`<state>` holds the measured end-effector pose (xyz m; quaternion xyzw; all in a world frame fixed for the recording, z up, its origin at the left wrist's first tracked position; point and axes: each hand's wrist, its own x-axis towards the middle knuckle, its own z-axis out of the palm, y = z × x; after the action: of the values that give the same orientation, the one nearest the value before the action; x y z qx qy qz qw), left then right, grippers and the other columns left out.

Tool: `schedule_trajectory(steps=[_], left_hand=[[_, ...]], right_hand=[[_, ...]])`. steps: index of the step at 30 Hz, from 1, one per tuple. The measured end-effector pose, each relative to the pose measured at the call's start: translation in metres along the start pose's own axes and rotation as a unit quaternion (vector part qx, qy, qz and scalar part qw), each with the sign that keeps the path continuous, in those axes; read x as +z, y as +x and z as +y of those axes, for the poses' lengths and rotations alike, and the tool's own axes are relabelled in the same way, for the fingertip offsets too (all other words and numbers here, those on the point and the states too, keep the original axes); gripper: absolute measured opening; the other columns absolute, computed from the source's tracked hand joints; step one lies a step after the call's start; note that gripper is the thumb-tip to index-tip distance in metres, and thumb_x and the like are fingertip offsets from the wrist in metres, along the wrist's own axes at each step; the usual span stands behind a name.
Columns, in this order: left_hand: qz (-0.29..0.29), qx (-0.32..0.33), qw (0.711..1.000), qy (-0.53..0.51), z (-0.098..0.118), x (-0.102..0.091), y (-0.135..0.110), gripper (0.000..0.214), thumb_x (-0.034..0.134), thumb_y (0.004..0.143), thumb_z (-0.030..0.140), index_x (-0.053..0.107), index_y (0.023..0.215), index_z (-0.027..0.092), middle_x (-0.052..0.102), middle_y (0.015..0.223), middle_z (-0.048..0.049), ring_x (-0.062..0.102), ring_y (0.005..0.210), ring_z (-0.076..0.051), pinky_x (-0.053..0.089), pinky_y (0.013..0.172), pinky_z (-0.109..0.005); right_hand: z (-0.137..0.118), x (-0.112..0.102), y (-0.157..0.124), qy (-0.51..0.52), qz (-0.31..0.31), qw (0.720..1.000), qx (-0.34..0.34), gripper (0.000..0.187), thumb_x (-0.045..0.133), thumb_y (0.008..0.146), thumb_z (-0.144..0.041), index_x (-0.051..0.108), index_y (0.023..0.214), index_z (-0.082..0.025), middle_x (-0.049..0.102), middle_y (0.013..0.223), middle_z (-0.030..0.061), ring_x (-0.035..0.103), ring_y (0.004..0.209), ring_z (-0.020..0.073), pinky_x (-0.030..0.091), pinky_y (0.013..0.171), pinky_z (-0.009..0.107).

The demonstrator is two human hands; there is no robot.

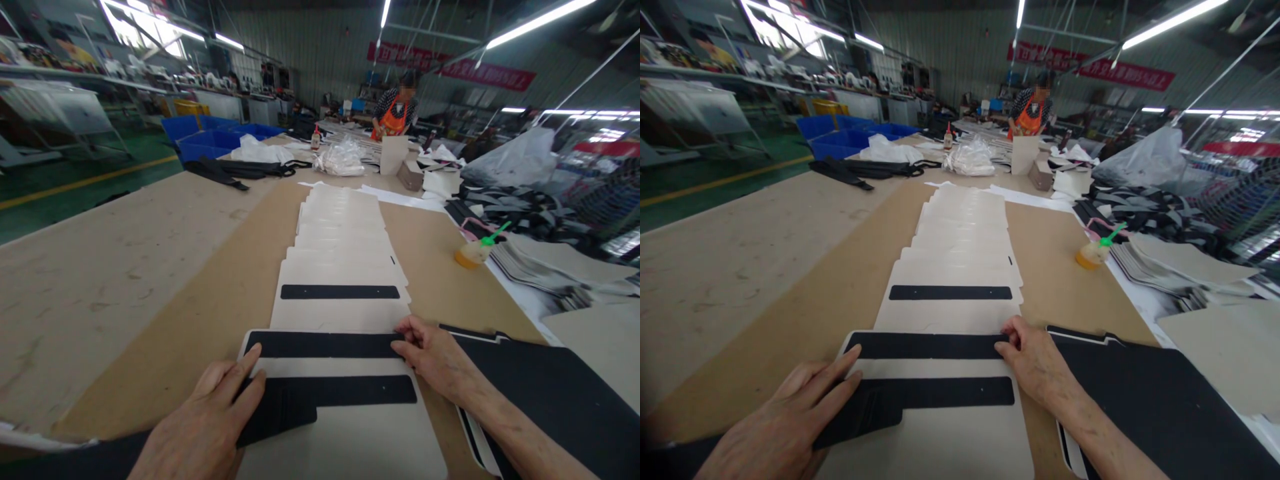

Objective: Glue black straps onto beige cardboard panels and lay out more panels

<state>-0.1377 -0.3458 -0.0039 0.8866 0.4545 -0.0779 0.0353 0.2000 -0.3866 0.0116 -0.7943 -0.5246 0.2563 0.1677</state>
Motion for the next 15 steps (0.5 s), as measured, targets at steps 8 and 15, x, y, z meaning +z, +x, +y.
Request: schedule_trajectory(steps=[8, 15], left_hand=[[0.012, -0.009, 1.0, -0.017, -0.001, 0.001, 0.0, 0.073, 0.043, 0.068, 0.001, 0.055, 0.135, 0.028, 0.043, 0.152, -0.0005, 0.047, 0.128, -0.027, 0.048, 0.104, -0.046], [-0.015, -0.008, 0.999, 0.036, 0.018, -0.02, 0.009, 0.082, 0.038, 0.074, -0.003, 0.029, 0.15, 0.026, 0.046, 0.149, -0.01, 0.048, 0.127, -0.031, 0.049, 0.1, -0.046]], right_hand=[[-0.008, 0.004, -0.004, -0.131, 0.049, 0.988, -0.07, 0.008, 0.056, 0.084, -0.018, 0.054, 0.091, -0.02, 0.064, 0.091, 0.0045, 0.062, 0.081, 0.0188, 0.044, 0.072, 0.031], [-0.047, 0.021, -0.03, -0.412, 0.011, 0.893, -0.182, 0.075, 0.044, 0.076, 0.007, 0.042, 0.142, -0.029, 0.065, 0.092, 0.0076, 0.067, 0.071, 0.0213, 0.046, 0.058, 0.029]])
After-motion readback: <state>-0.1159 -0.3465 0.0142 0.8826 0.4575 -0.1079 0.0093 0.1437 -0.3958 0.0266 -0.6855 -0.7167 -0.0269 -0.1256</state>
